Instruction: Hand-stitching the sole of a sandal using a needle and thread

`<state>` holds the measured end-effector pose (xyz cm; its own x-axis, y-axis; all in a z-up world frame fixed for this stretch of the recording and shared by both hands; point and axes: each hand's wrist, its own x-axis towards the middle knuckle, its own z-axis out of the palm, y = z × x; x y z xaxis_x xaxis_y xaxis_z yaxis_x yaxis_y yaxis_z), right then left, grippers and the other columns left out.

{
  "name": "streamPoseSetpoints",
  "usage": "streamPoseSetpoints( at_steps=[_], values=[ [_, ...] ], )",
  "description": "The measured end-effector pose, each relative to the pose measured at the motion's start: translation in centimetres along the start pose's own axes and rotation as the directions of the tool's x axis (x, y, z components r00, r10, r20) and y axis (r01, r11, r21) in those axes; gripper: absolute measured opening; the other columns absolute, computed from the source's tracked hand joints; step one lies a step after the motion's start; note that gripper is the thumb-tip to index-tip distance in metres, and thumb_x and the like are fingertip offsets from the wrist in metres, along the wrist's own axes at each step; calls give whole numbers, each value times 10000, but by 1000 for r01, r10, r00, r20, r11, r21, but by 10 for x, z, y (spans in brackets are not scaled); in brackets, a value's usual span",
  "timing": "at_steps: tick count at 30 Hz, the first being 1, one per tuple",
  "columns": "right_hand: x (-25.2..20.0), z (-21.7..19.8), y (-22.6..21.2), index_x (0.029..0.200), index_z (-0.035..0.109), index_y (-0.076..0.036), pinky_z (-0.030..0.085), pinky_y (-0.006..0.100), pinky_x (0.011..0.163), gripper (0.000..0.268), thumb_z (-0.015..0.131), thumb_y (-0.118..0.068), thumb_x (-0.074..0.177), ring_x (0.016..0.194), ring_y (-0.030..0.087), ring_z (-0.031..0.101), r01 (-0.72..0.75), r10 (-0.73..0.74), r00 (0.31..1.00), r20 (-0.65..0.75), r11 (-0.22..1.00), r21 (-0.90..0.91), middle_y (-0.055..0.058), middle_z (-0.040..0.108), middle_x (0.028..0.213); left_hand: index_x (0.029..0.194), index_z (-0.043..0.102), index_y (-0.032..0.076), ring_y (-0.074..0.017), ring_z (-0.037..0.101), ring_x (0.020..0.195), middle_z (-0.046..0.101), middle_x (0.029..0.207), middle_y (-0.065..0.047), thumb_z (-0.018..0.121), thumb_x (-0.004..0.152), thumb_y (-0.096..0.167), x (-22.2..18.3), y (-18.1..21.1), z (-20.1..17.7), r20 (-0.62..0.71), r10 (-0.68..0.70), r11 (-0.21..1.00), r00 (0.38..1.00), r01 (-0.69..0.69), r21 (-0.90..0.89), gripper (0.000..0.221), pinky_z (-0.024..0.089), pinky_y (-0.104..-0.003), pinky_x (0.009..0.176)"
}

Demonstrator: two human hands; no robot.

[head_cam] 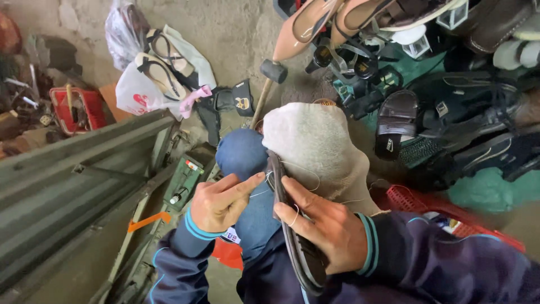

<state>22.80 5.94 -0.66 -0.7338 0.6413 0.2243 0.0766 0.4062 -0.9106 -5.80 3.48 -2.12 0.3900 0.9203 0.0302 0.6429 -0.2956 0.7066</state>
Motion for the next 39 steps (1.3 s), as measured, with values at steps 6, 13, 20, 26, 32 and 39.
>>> streamPoseSetpoints(
  at_steps=[6,13,20,26,32,39],
  values=[
    [-1,-5,13,1517,376,37,441,563,1200,717,632,-357,976,1474,586,408,38,-38,997,60,999,6,466,256,1559,1385,647,169,-203,342,508,414,720,25,561,1031,34,18,-2,-10,84,24,998,996,-29,63,388,370,-318,439],
    [2,-8,14,1506,391,50,444,605,1194,613,560,-303,1034,1453,613,416,61,-61,996,64,998,-10,477,260,1542,1373,652,127,-157,351,526,426,747,9,559,1044,58,18,3,0,57,-66,994,996,71,-87,349,374,-280,473],
    [7,-10,12,1464,432,45,491,594,1162,490,489,-228,1061,1395,613,494,106,-102,994,36,987,-125,483,344,1489,1320,679,120,-146,374,522,541,768,41,608,993,-5,22,6,3,-42,-13,1000,999,14,25,357,337,-263,412],
    [6,-12,14,1471,417,63,477,606,1168,533,506,-266,1061,1402,617,474,126,-117,990,78,983,-132,497,324,1486,1270,701,64,-129,627,613,675,763,-30,616,973,2,23,17,6,54,-325,867,944,320,-382,315,548,-247,620],
    [8,-10,12,1446,459,47,501,578,1148,475,495,-235,1066,1381,598,512,129,-119,991,67,973,-190,479,350,1482,1298,695,89,-103,448,521,589,741,6,625,995,42,19,12,11,3,-258,933,966,250,-259,314,426,-241,511],
    [6,-2,15,1451,465,22,514,577,1141,460,503,-234,1071,1369,586,534,152,-141,988,60,959,-240,459,371,1482,1309,675,51,-125,454,517,529,717,-1,602,1028,60,17,10,16,-90,-137,985,987,126,-121,291,420,-262,503]
  ],
)
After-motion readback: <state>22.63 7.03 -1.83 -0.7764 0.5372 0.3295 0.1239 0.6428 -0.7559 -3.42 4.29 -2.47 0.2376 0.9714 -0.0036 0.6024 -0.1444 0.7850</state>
